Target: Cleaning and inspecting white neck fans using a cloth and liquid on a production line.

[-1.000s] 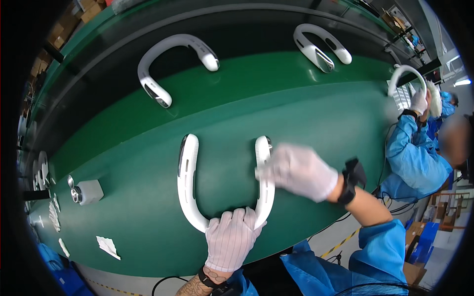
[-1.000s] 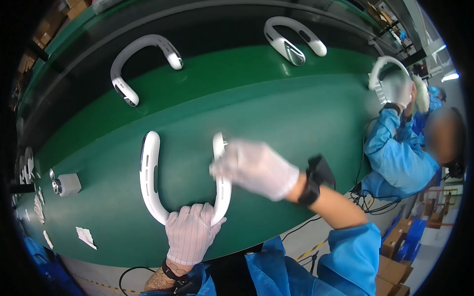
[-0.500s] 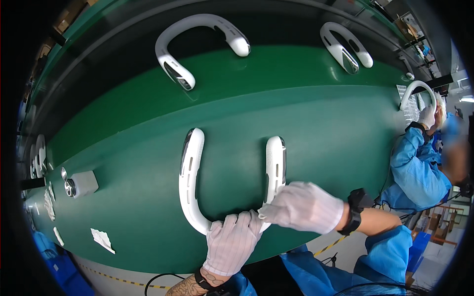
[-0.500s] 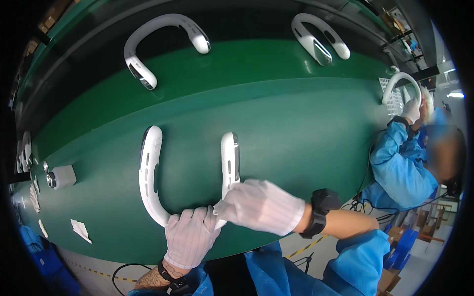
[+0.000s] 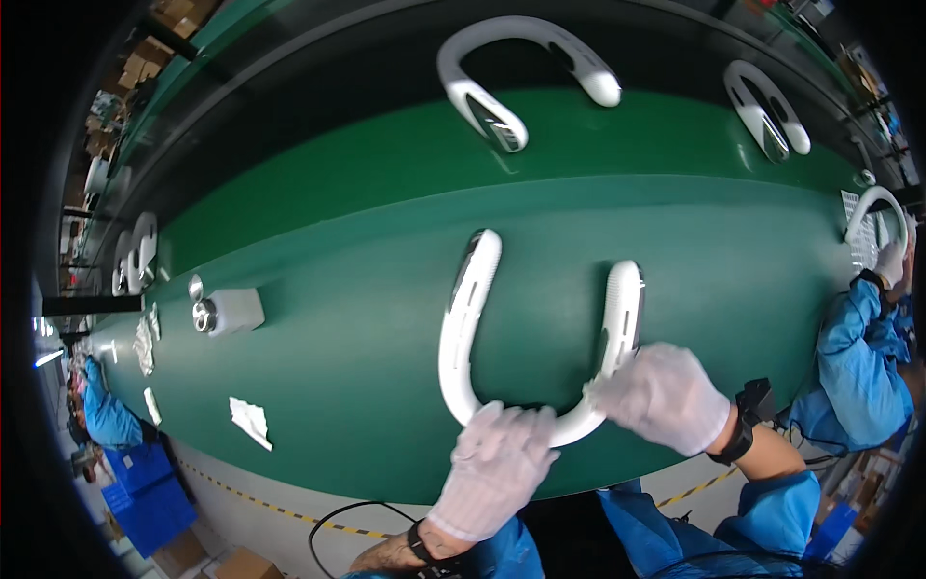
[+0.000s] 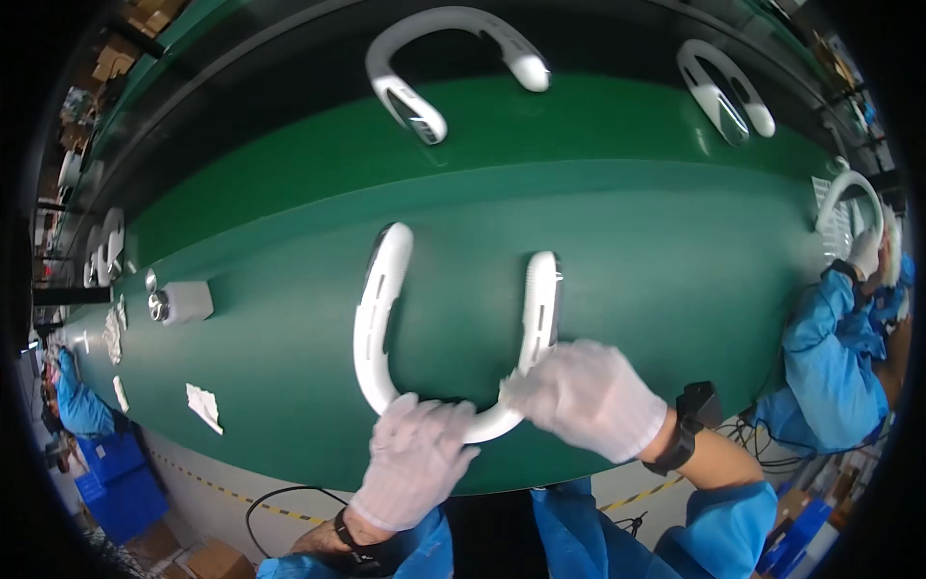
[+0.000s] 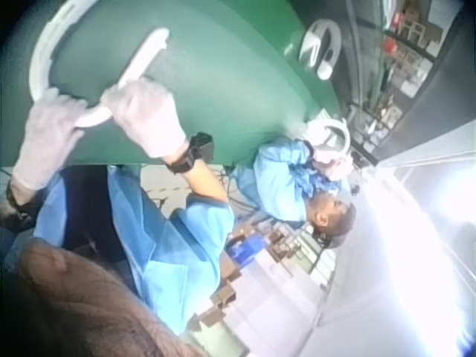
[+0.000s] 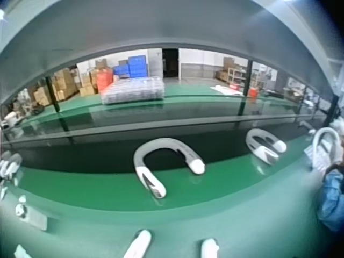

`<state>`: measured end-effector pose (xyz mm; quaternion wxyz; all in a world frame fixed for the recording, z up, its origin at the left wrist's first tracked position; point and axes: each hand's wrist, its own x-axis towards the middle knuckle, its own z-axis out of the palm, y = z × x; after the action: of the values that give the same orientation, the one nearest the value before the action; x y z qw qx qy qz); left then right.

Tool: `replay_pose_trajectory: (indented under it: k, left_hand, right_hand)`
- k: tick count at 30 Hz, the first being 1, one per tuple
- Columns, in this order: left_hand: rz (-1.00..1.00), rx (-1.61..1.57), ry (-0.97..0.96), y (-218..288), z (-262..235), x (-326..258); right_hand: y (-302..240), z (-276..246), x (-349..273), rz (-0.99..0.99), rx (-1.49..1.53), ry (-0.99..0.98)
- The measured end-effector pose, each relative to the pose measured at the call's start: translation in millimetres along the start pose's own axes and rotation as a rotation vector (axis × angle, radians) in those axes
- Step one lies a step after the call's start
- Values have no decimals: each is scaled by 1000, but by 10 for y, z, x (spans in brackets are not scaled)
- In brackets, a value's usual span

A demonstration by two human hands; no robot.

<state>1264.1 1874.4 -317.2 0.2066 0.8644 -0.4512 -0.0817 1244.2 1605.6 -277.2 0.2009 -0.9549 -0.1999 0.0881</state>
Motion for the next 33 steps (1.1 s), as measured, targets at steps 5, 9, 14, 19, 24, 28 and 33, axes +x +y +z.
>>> replay_pose_trajectory:
  k: [5, 9, 14, 19, 24, 28, 33]
  left_hand:
    - [5, -10, 124, 133, 185, 7]
    - [44, 83, 146, 78, 262, 50]
    - [92, 208, 154, 19, 243, 42]
    - [113, 204, 4, 8, 287, -37]
    - [125, 250, 177, -54, 263, 33]
    - [144, 46, 98, -27, 460, -96]
    - [101, 243, 181, -32, 271, -5]
  right_hand:
    - [16, -156, 211, -129, 48, 33]
    - [93, -236, 881, -70, 62, 432]
    - [181, 47, 1607, -233, -90, 469]
    - [-472, 222, 1324, -408, -125, 80]
    - [17, 17, 1797, -295, -312, 456]
    - [-528, 277, 1384, -302, -41, 100]
    - [-143, 17, 1700, -242, -306, 296]
